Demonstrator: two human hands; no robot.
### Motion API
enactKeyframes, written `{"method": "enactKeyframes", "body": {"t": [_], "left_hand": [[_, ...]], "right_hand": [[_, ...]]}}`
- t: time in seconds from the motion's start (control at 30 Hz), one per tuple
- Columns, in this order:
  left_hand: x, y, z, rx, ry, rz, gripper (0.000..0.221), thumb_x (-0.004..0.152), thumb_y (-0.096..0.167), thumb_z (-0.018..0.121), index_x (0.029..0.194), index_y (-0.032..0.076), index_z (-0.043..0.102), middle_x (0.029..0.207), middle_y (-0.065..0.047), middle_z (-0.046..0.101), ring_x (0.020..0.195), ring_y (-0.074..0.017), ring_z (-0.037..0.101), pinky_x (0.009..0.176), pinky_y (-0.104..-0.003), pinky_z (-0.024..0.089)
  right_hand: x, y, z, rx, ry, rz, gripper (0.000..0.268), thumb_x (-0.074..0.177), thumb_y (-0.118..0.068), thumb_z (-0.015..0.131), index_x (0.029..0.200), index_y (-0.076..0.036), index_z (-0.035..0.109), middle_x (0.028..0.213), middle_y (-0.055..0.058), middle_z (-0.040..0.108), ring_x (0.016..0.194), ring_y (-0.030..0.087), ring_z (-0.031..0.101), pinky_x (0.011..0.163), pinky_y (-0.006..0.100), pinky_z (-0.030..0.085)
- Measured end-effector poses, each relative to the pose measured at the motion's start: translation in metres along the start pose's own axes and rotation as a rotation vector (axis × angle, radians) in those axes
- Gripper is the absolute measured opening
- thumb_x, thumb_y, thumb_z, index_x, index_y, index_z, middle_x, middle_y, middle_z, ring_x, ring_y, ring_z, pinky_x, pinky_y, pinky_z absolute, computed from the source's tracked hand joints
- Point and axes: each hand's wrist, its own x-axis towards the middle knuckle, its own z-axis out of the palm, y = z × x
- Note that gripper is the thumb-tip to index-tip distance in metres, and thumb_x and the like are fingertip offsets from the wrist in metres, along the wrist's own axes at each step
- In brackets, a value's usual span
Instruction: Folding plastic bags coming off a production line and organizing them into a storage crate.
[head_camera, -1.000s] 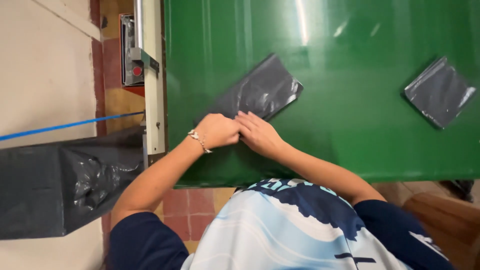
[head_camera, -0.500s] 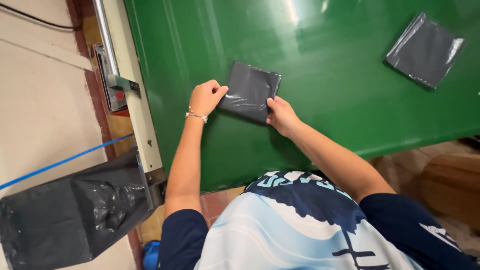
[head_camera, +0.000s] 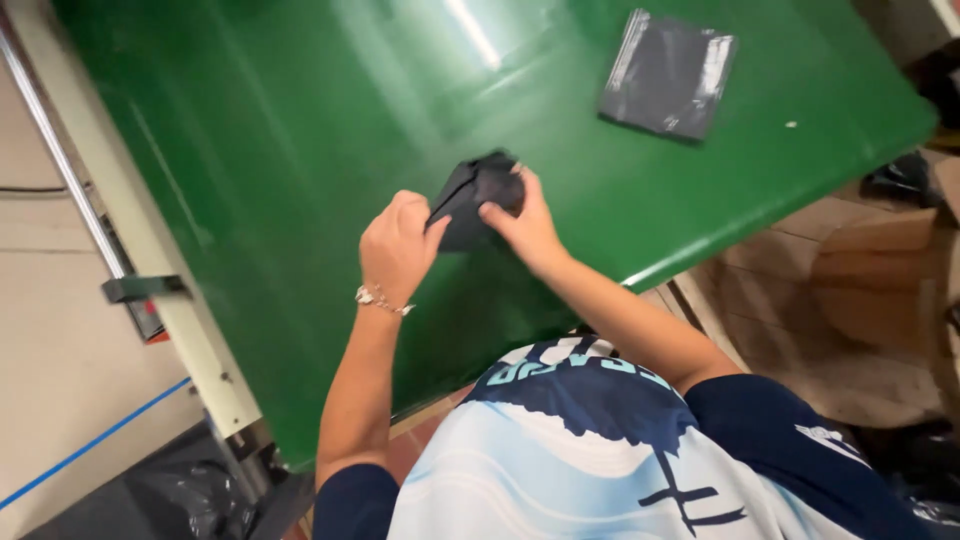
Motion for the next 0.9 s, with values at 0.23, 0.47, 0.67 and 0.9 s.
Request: {"method": "enactKeyframes", "body": {"t": [0.23, 0.47, 0.67, 0.9], "left_hand": [[0.149, 0.132, 0.157, -0.232, -0.073, -0.426, 0.038, 0.094, 0.056, 0.059, 0.092, 0.018, 0.052, 0.07, -0.008, 0.059, 0.062, -0.0364, 0.067, 0.059, -0.048, 0.055], [0.211, 0.191, 0.265, -0.365, -0.448, -0.707, 0.033, 0.102, 0.045, 0.043, 0.096, 0.013, 0.037, 0.072, -0.009, 0.061, 0.057, -0.0416, 0.055, 0.049, -0.05, 0.04], [0.194, 0.196, 0.304, 0.035, -0.331, -0.594, 0.047, 0.098, 0.059, 0.042, 0.107, 0.014, 0.05, 0.084, -0.008, 0.068, 0.071, -0.0342, 0.072, 0.064, -0.047, 0.059], [0.212, 0.191, 0.32, -0.076, -0.482, -0.734, 0.054, 0.084, 0.061, 0.064, 0.11, 0.015, 0.053, 0.102, -0.003, 0.057, 0.104, -0.0296, 0.06, 0.078, -0.05, 0.056]], "right_hand": [[0.077, -0.07, -0.204, -0.311, 0.249, -0.459, 0.071, 0.092, 0.0, 0.074, 0.148, 0.005, 0.029, 0.144, 0.033, 0.041, 0.139, 0.04, 0.041, 0.119, 0.049, 0.031], [0.154, -0.061, -0.3, -0.659, 0.263, -0.198, 0.066, 0.092, -0.017, 0.062, 0.15, -0.006, 0.032, 0.068, 0.002, 0.049, 0.063, 0.024, 0.053, 0.063, 0.038, 0.042], [0.171, -0.055, -0.31, -0.86, 0.151, -0.023, 0.071, 0.093, -0.025, 0.071, 0.149, -0.015, 0.029, 0.113, 0.03, 0.068, 0.104, 0.047, 0.067, 0.088, 0.057, 0.054], [0.172, -0.064, -0.312, -0.965, 0.062, 0.094, 0.077, 0.093, -0.032, 0.067, 0.153, -0.014, 0.022, 0.112, 0.029, 0.068, 0.104, 0.044, 0.068, 0.089, 0.054, 0.054]]}}
